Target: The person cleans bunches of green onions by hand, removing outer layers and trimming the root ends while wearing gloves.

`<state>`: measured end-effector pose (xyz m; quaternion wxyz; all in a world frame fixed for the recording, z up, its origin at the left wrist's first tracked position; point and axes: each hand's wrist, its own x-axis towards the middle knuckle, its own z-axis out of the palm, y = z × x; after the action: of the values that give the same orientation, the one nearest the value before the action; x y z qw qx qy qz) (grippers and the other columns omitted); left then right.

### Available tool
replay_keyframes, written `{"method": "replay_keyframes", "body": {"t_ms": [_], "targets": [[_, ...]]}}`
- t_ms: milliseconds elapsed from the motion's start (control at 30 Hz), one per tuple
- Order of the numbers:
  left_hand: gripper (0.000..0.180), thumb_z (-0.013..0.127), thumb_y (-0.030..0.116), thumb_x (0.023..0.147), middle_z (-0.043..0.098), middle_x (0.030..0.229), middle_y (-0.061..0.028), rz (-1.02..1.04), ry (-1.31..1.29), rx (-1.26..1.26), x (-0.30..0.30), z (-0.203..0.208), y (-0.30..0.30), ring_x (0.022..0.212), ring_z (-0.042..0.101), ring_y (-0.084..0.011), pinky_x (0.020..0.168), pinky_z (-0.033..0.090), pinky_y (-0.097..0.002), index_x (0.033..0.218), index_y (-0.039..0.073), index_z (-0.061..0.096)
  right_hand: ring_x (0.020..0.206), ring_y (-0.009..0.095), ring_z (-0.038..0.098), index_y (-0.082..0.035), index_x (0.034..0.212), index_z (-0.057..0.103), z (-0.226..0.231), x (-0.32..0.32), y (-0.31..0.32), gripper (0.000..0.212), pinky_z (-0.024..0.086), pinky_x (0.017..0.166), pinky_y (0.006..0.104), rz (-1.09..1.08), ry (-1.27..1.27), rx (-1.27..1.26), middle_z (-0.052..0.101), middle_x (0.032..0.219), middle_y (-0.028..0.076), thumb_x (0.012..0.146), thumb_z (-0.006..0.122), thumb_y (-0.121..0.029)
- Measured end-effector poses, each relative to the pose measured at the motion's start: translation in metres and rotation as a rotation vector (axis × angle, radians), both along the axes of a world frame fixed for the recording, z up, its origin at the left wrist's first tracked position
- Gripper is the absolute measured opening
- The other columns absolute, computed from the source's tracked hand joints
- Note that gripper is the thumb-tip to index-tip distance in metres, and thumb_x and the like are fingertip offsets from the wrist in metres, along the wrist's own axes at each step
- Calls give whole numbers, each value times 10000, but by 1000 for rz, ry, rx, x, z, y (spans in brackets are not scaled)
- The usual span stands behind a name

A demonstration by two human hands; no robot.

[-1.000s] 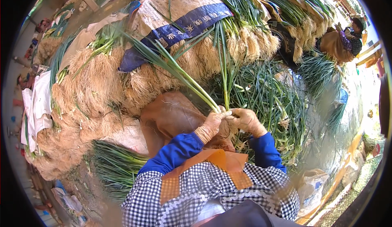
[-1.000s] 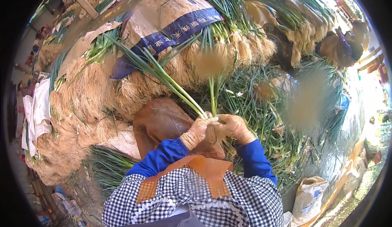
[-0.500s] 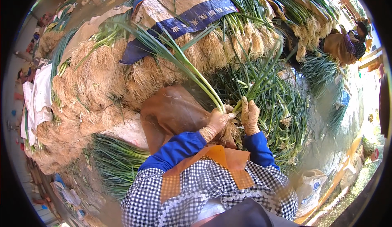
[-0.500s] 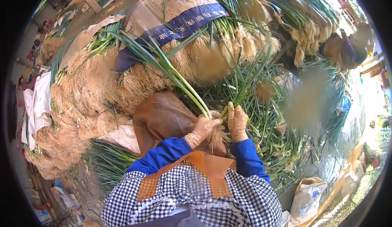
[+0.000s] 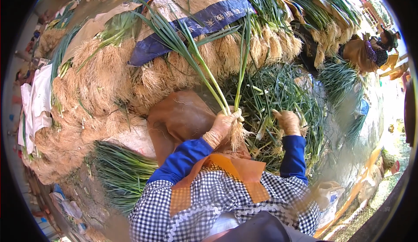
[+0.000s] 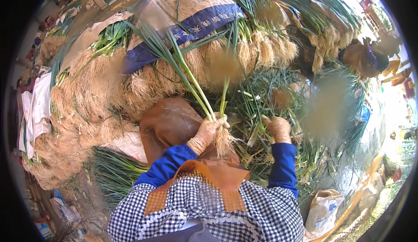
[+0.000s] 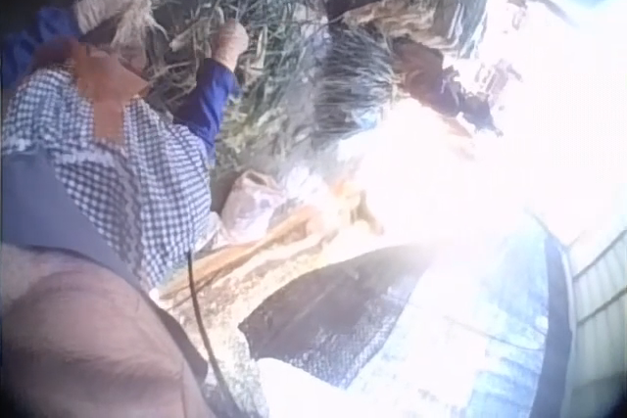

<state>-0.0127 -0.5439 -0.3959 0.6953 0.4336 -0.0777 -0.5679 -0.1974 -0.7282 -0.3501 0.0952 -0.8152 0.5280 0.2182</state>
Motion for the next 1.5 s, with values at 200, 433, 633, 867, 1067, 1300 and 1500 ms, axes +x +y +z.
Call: {"method": "replay_keyframes", "body": {"t_ms": [200,433,633,867,1067,1300,1500], "targets": [[331,557,-63,772,583,996,-66,-94,-44,-56,-9,-13,5,916,573,-174,838,466,-301,1094,0,511,626,343,597,-68,795,579,-7,115,64,388,476,548,387,206,-870,-56,589,638,151,813,601,-455],[329,565,-64,764,576,965,-47,15,2,-106,-12,-19,8,887,577,-164,776,496,-277,1076,21,509,394,254,498,-104,508,461,-5,93,97,374,397,396,350,581,-958,-447,477,444,69,806,631,-252],[349,578,-78,764,579,857,-56,134,139,-8,22,-26,10,782,601,-173,703,534,-293,1092,19,514,557,222,615,-69,628,628,34,-8,81,378,492,529,305,-111,-961,253,608,585,77,820,619,-395],[369,502,-60,749,551,922,-69,41,103,-24,9,-20,8,792,598,-175,713,522,-288,1103,40,474,941,263,620,-47,1237,472,11,72,66,502,484,806,324,164,-1125,461,626,1053,150,869,562,-377],[400,521,-68,735,581,992,-80,134,334,-7,25,-9,7,848,575,-173,737,516,-290,1117,48,521,518,258,551,-115,758,612,17,109,90,154,435,481,370,876,-1000,-107,546,577,66,823,594,-253],[228,564,171,868,492,691,-40,-185,343,-675,77,115,15,509,442,-83,427,366,-175,1026,31,478,737,240,650,-117,909,664,52,105,-36,207,527,638,313,468,-1097,-60,664,835,96,850,604,-306],[139,607,125,849,504,670,-23,-79,118,-835,95,152,9,496,451,-85,446,388,-179,913,83,492,811,248,613,-191,1045,600,58,204,-157,241,488,707,349,261,-508,-204,618,895,102,896,500,-353]]}}
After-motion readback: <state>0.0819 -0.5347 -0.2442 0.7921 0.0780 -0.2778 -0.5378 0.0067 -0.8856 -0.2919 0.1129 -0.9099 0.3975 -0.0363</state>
